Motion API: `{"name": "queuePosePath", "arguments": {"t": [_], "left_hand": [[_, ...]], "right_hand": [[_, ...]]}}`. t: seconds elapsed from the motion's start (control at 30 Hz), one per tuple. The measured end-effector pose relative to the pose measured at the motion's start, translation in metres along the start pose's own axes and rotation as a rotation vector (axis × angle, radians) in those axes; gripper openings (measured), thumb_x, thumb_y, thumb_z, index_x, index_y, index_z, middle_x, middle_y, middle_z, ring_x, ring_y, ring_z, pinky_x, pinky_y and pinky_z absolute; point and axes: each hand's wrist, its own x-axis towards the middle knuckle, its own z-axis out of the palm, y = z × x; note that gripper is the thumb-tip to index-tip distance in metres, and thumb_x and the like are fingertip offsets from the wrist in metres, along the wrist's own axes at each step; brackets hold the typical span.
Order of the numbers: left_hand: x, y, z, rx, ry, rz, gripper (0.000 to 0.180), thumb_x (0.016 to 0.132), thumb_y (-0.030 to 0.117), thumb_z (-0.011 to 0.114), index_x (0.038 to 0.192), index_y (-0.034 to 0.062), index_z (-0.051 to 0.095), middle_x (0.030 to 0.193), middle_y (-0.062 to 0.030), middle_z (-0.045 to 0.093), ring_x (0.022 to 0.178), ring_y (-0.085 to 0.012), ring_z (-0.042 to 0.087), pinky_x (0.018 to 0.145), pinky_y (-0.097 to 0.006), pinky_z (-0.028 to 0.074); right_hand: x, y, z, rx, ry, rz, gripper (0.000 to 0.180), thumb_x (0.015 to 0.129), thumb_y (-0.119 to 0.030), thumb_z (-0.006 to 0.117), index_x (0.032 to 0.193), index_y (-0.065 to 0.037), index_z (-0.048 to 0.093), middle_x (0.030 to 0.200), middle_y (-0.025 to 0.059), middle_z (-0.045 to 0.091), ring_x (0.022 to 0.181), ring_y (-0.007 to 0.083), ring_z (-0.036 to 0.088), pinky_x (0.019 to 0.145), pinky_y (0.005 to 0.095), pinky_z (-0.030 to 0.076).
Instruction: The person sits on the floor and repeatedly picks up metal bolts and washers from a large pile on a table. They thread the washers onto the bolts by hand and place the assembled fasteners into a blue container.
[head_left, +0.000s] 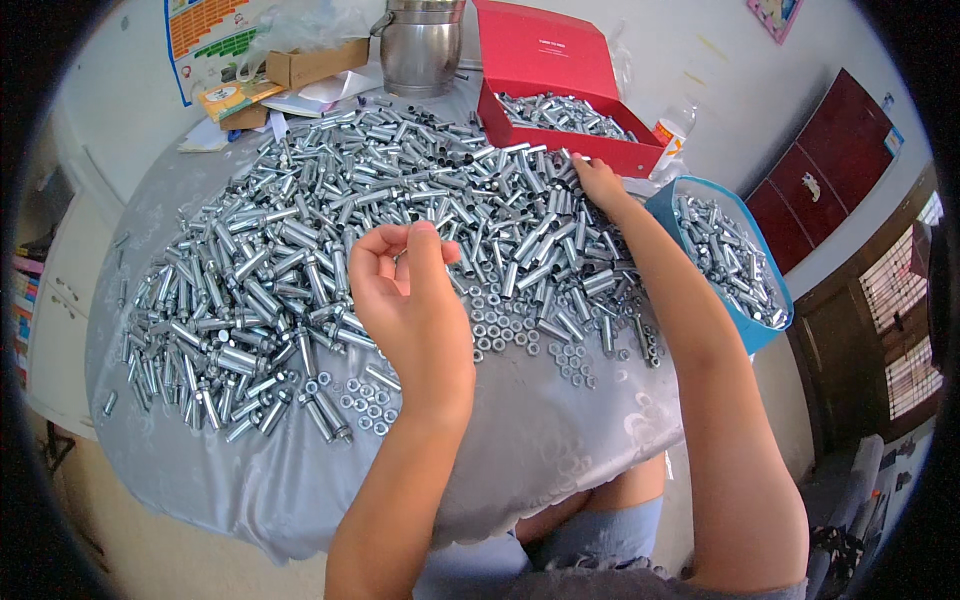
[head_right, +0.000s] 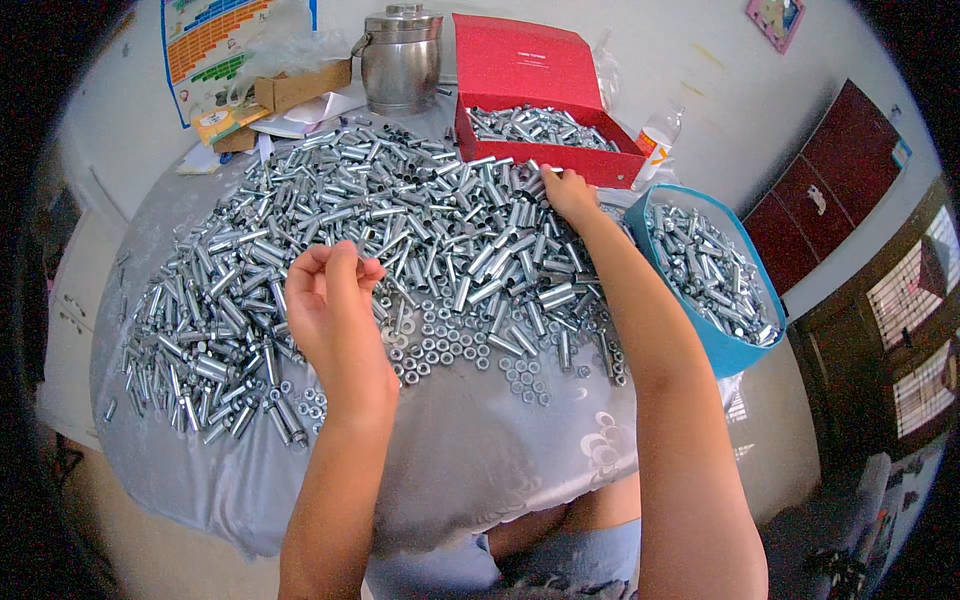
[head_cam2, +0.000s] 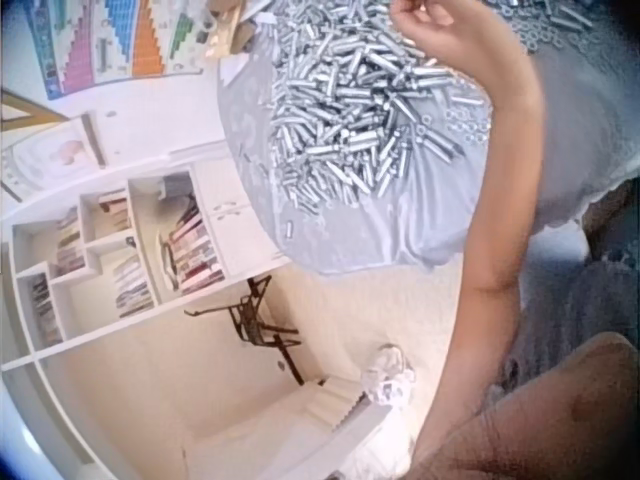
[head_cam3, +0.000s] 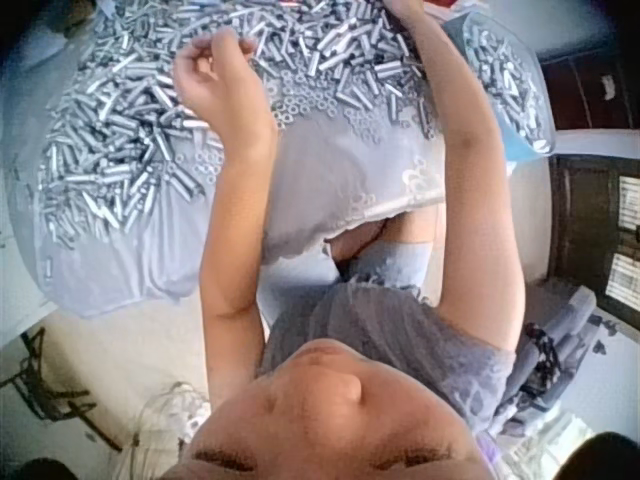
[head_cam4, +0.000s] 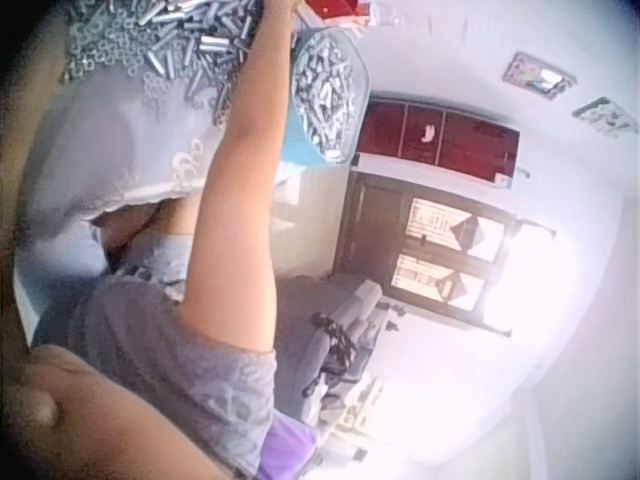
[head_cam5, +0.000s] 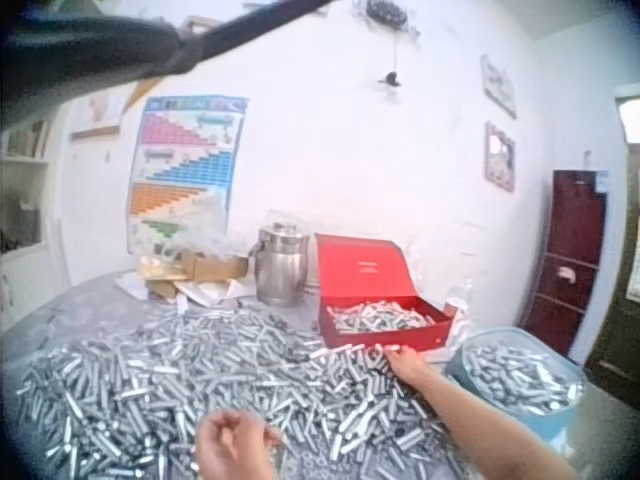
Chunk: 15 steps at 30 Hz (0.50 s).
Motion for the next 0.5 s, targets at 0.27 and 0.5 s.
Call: {"name": "queuePosePath", "arguments": {"t": [0.27, 0.5], "left_hand": [[0.003, -0.004, -0.005, 0.05, -0.021, 0.042, 0.015, 0.08, 0.009, 0.055, 0.089, 0.0021, 0.045, 0.078, -0.0046, 0.05, 0.067, -0.0103, 0.051, 0.066, -0.023, 0.042], [0.005, -0.017, -0.008, 0.118, -0.068, -0.01, 0.015, 0.079, 0.008, 0.057, 0.088, 0.0019, 0.047, 0.078, -0.0045, 0.052, 0.067, -0.0112, 0.053, 0.066, -0.024, 0.045]], "right_hand": [[-0.076, -0.028, -0.022, 0.331, -0.218, -0.369, 0.068, 0.073, -0.059, 0.053, 0.114, -0.005, 0.052, 0.108, 0.0236, 0.054, 0.105, 0.0358, 0.05, 0.09, 0.0383, 0.037], [-0.156, -0.032, -0.041, -0.036, 0.012, -0.635, 0.056, 0.073, -0.057, 0.055, 0.109, -0.014, 0.058, 0.114, 0.0171, 0.05, 0.109, 0.0373, 0.042, 0.093, 0.0441, 0.032]]}}
